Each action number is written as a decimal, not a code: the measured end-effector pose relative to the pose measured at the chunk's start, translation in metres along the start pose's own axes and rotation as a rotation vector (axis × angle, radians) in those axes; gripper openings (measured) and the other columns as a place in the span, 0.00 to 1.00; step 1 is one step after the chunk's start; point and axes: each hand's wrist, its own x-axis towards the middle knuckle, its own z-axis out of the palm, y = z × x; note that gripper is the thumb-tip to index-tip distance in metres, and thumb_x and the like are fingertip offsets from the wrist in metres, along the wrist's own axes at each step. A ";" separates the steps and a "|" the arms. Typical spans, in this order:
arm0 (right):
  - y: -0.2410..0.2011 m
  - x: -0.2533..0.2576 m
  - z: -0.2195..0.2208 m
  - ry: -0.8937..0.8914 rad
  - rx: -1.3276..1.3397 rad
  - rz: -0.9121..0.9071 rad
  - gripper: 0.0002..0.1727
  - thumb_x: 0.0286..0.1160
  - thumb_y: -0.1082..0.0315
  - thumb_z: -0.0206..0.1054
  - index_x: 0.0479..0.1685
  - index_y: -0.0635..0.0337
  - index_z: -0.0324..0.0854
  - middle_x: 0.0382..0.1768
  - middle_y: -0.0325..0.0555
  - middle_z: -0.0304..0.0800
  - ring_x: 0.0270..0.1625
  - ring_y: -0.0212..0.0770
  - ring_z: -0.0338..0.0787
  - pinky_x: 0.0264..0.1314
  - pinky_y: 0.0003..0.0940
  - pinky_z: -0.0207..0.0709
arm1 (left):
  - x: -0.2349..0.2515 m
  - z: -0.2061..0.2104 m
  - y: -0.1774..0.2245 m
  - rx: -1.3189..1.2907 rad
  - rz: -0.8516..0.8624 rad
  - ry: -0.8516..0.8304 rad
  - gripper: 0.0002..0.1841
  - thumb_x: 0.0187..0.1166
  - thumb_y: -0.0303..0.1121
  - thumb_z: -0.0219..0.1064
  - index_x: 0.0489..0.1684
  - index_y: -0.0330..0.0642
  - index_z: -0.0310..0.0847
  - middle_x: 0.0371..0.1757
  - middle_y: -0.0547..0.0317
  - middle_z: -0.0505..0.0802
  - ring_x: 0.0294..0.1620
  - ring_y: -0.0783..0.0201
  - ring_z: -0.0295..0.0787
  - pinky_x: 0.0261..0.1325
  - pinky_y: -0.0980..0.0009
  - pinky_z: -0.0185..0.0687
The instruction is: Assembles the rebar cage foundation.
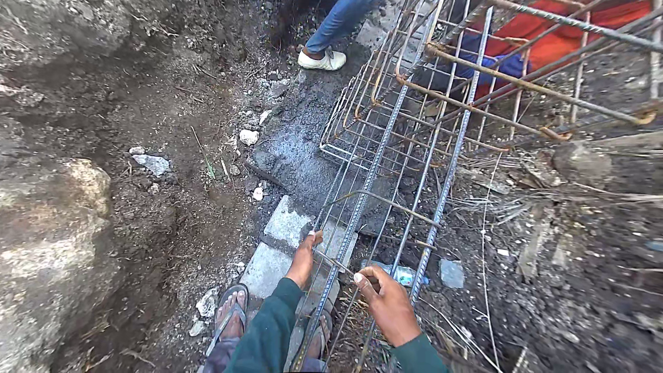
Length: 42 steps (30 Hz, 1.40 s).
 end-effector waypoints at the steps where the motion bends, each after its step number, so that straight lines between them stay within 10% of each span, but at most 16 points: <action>1: 0.002 0.000 -0.001 -0.005 -0.004 -0.016 0.16 0.84 0.54 0.64 0.50 0.57 0.89 0.43 0.46 0.92 0.43 0.43 0.91 0.53 0.49 0.83 | -0.001 0.000 -0.001 0.040 0.021 0.028 0.36 0.97 0.46 0.25 0.63 0.35 0.84 0.66 0.47 0.91 0.74 0.54 0.79 0.73 0.48 0.66; 3: 0.006 0.000 -0.001 -0.010 -0.012 -0.060 0.17 0.84 0.54 0.64 0.42 0.58 0.89 0.38 0.46 0.91 0.40 0.43 0.89 0.49 0.50 0.81 | 0.002 -0.003 -0.004 0.076 0.074 0.178 0.38 0.97 0.47 0.26 0.28 0.35 0.81 0.31 0.53 0.88 0.39 0.58 0.83 0.52 0.57 0.77; 7: 0.013 -0.002 0.000 0.018 0.005 -0.165 0.18 0.81 0.52 0.64 0.37 0.57 0.92 0.36 0.42 0.93 0.38 0.39 0.89 0.48 0.47 0.81 | 0.020 -0.014 0.005 -0.105 0.051 0.395 0.36 0.97 0.49 0.31 0.13 0.41 0.68 0.12 0.61 0.76 0.17 0.65 0.74 0.33 0.66 0.76; 11: 0.016 0.001 0.009 0.115 0.021 -0.204 0.18 0.79 0.53 0.67 0.45 0.59 0.91 0.44 0.47 0.93 0.45 0.43 0.92 0.53 0.48 0.85 | 0.021 0.016 0.022 0.202 -0.004 0.133 0.38 0.95 0.56 0.33 0.26 0.34 0.79 0.25 0.53 0.82 0.32 0.56 0.80 0.47 0.55 0.77; 13: 0.017 0.005 0.010 0.147 0.060 -0.179 0.24 0.75 0.54 0.71 0.61 0.63 0.84 0.53 0.52 0.88 0.51 0.46 0.89 0.57 0.45 0.85 | 0.020 0.022 0.033 0.259 -0.010 -0.066 0.34 0.96 0.52 0.36 0.52 0.32 0.85 0.50 0.45 0.91 0.54 0.52 0.86 0.63 0.51 0.76; 15: 0.018 0.007 0.009 0.155 0.093 -0.158 0.30 0.73 0.54 0.73 0.70 0.64 0.79 0.60 0.55 0.85 0.58 0.47 0.88 0.61 0.44 0.83 | 0.014 0.020 0.040 0.315 0.005 -0.262 0.26 0.97 0.42 0.37 0.75 0.32 0.73 0.72 0.40 0.84 0.72 0.51 0.79 0.76 0.52 0.70; 19: 0.016 0.006 0.014 0.135 0.057 -0.190 0.25 0.77 0.55 0.69 0.69 0.61 0.83 0.62 0.56 0.86 0.63 0.52 0.87 0.67 0.50 0.82 | -0.006 0.018 0.044 0.323 -0.083 -0.364 0.31 0.98 0.46 0.31 0.87 0.36 0.64 0.88 0.41 0.69 0.89 0.52 0.63 0.89 0.53 0.56; 26: 0.011 0.000 0.021 0.096 -0.159 -0.255 0.20 0.87 0.58 0.56 0.61 0.57 0.91 0.54 0.47 0.97 0.62 0.55 0.91 0.70 0.65 0.74 | -0.008 0.012 0.023 0.051 0.003 -0.390 0.38 0.93 0.55 0.20 0.94 0.45 0.53 0.94 0.52 0.61 0.95 0.55 0.52 0.93 0.51 0.47; 31: 0.014 0.002 0.023 0.154 -0.147 -0.271 0.19 0.85 0.58 0.58 0.58 0.54 0.93 0.49 0.46 0.97 0.58 0.54 0.91 0.67 0.62 0.76 | 0.006 -0.013 0.010 -0.336 -0.093 -0.130 0.40 0.93 0.57 0.22 0.86 0.36 0.64 0.77 0.42 0.83 0.78 0.52 0.80 0.80 0.56 0.72; 34: 0.019 0.002 0.023 0.200 -0.224 -0.384 0.19 0.84 0.59 0.57 0.54 0.57 0.94 0.49 0.47 0.98 0.57 0.56 0.92 0.63 0.60 0.80 | 0.042 -0.029 -0.005 -0.181 -0.049 -0.033 0.34 0.96 0.51 0.28 0.85 0.37 0.65 0.78 0.41 0.83 0.80 0.50 0.78 0.82 0.53 0.68; 42: 0.047 0.026 0.026 0.314 -0.287 -0.759 0.25 0.89 0.54 0.48 0.40 0.54 0.92 0.36 0.40 0.95 0.49 0.45 0.88 0.60 0.42 0.78 | 0.076 0.020 -0.029 0.252 -0.139 -0.511 0.27 0.96 0.41 0.37 0.76 0.33 0.75 0.66 0.43 0.90 0.54 0.60 0.91 0.60 0.64 0.83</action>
